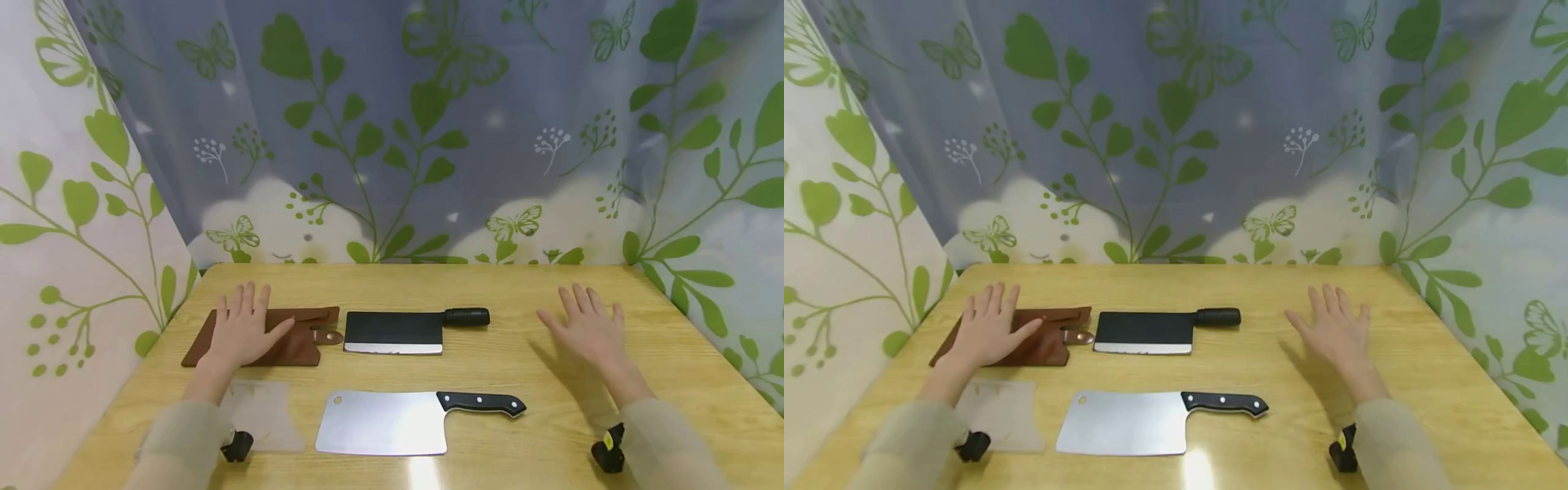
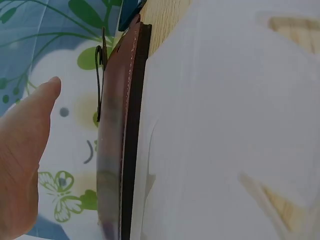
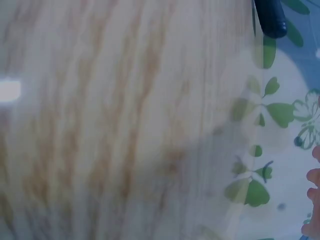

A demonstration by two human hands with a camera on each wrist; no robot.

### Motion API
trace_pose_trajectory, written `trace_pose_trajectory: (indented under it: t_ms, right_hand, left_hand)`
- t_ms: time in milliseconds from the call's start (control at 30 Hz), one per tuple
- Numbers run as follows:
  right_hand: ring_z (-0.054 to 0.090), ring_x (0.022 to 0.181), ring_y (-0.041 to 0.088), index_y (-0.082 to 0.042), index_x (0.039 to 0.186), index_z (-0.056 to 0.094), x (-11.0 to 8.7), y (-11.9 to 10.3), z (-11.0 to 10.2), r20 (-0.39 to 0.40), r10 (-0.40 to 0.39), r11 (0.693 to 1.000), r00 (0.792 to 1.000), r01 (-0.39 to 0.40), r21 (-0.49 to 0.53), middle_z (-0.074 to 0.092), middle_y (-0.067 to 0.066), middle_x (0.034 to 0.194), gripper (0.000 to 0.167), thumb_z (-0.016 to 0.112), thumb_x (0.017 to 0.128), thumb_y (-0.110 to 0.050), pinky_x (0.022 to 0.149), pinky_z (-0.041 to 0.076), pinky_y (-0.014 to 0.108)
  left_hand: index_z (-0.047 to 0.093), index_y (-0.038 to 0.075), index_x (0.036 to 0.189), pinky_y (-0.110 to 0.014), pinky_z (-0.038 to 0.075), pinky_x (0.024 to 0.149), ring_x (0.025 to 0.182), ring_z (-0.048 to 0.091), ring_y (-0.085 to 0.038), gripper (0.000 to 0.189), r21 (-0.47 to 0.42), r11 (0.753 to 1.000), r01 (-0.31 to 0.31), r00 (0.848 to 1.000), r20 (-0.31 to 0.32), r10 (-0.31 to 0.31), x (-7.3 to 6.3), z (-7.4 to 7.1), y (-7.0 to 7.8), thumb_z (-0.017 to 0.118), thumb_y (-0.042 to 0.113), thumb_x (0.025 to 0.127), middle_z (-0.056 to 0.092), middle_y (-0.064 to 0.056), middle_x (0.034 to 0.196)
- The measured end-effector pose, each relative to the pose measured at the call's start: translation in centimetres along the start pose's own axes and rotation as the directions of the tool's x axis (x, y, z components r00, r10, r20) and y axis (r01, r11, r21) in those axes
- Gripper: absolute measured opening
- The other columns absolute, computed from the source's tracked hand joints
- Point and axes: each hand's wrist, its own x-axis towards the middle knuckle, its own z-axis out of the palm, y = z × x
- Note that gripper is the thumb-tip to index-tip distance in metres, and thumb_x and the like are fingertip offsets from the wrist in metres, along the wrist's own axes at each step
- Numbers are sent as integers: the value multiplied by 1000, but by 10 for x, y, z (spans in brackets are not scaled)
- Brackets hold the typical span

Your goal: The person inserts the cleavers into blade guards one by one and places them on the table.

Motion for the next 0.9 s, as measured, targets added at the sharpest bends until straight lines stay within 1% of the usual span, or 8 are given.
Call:
trace_pose_trajectory:
  t_ms: [133,233,300,433,600,733,833,900]
  right_hand:
    - [13,133,47,-2,146,22,3,-10,-4,8,-34,999,999,34,10,17,26,148,84,33,90,-64,95,-2,70]
    - [18,131,46,2,144,27,0,-18,-8,10,-78,997,997,78,1,23,27,145,82,36,91,-60,96,3,70]
    - [24,129,46,4,141,32,-3,-25,-10,4,-119,993,993,119,-6,30,28,142,78,39,92,-57,97,9,68]
    - [37,120,46,5,135,41,-16,-38,-14,-8,-201,979,980,201,-20,42,28,133,70,47,92,-50,94,24,65]
    - [49,109,45,1,128,51,-31,-53,-19,-33,-278,960,960,276,-55,53,25,123,61,58,88,-44,86,35,63]
    - [57,99,39,-2,116,62,-38,-64,-17,-72,-372,927,925,368,-69,62,18,110,49,66,83,-38,81,42,57]
    - [61,94,35,-3,110,65,-43,-74,-13,-78,-459,888,885,454,-78,64,14,104,44,70,80,-35,77,47,51]
    - [60,95,33,-4,110,65,-46,-80,-8,-54,-504,862,862,500,-80,64,13,105,44,69,80,-37,78,47,49]
  left_hand:
    - [13,-3,146,-63,1,103,134,10,-47,94,41,999,10,1000,11,-10,-8,-7,-5,35,66,88,14,-32,146]
    - [16,-4,146,-63,7,102,131,22,-46,94,76,997,3,1000,12,-4,-18,-14,-7,36,67,87,25,-30,143]
    - [21,-4,144,-63,11,102,127,30,-45,93,89,996,-11,1000,1,11,-26,-18,-7,42,65,86,33,-29,140]
    - [40,-6,134,-62,20,99,118,43,-42,85,95,994,-56,997,-50,61,-45,-24,-9,58,58,81,48,-26,128]
    - [53,-7,119,-61,27,95,109,50,-41,80,104,987,-123,985,-110,134,-65,-24,-11,70,55,71,56,-24,117]
    - [52,-3,123,-60,28,95,110,50,-39,87,138,975,-176,977,-96,190,-80,-23,-14,72,59,65,57,-19,119]
    - [49,0,130,-60,26,97,111,49,-39,95,137,966,-221,972,-47,230,-90,-20,-18,70,64,63,56,-17,122]
    - [47,1,131,-59,27,96,111,49,-39,100,132,958,-254,966,-19,258,-95,-17,-22,67,70,62,55,-17,122]
